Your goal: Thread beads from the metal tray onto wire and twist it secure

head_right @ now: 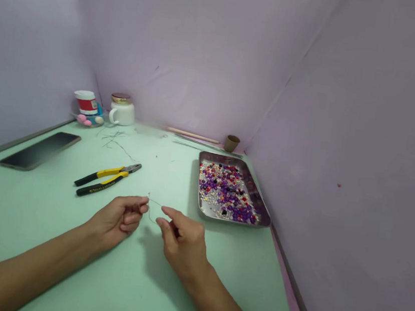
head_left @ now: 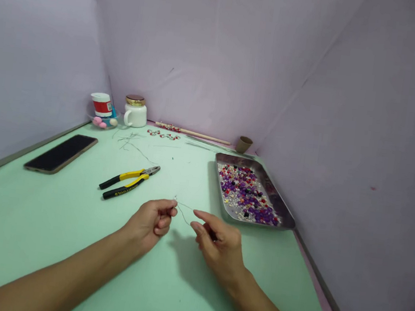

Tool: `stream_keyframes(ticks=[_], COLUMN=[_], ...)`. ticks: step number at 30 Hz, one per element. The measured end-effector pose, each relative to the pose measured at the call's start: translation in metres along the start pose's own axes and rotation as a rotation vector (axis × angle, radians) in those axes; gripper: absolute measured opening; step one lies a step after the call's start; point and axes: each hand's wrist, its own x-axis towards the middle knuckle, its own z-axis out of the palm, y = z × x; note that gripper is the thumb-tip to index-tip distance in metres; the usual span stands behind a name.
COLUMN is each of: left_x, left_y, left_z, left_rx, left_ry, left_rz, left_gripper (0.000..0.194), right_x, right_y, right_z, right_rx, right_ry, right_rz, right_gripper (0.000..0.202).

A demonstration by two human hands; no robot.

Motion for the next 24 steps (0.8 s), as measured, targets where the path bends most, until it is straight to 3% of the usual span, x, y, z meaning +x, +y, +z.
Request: stream_keyframes(ticks=[3,7,11,13,16,20,24], left_x=[0.004,-0.001,-0.010,-0.011,-0.010,-0.005,-0.002], left_y=[0.002,-0.001,-0.006,-0.007,-0.007,-0.007,-0.011], left_z=[-0.002,0.003,0.009,0.009,0.008,0.008,0.010], left_rx=[-0.003,0.046,0.167,0.210,0.273,0.343,0.541], left_ry=[0.015,-0.026,-0.064,-0.063,-0.070,-0.127,-0.075], left_rz=[0.033,0.030,0.040,0.032,-0.010,-0.062,0.040], left_gripper=[0.017,0.020,0.015,0.015,0.014,0.015,0.013], right_x=[-0.004,-0.004,0.001,0.002,0.007,0.015,0.018], right_y=[-0.005,-0.005,0.000,0.000,-0.003,-0.007,-0.005], right_z=[0.006,0.007,0.002,0.001,0.001,-0.001,-0.001], right_rx=[0.233,0.287,0.129,0.093,0.154,0.440,0.640], right_ry=[0.034,0.222,0.136,0.086,0.009,-0.145,-0.229], right_rz=[0.116,0.031,-0.044,-0.015,0.247,0.690,0.844], right_gripper=[0.030,0.032,0.022,0.015,0.012,0.019,0.024])
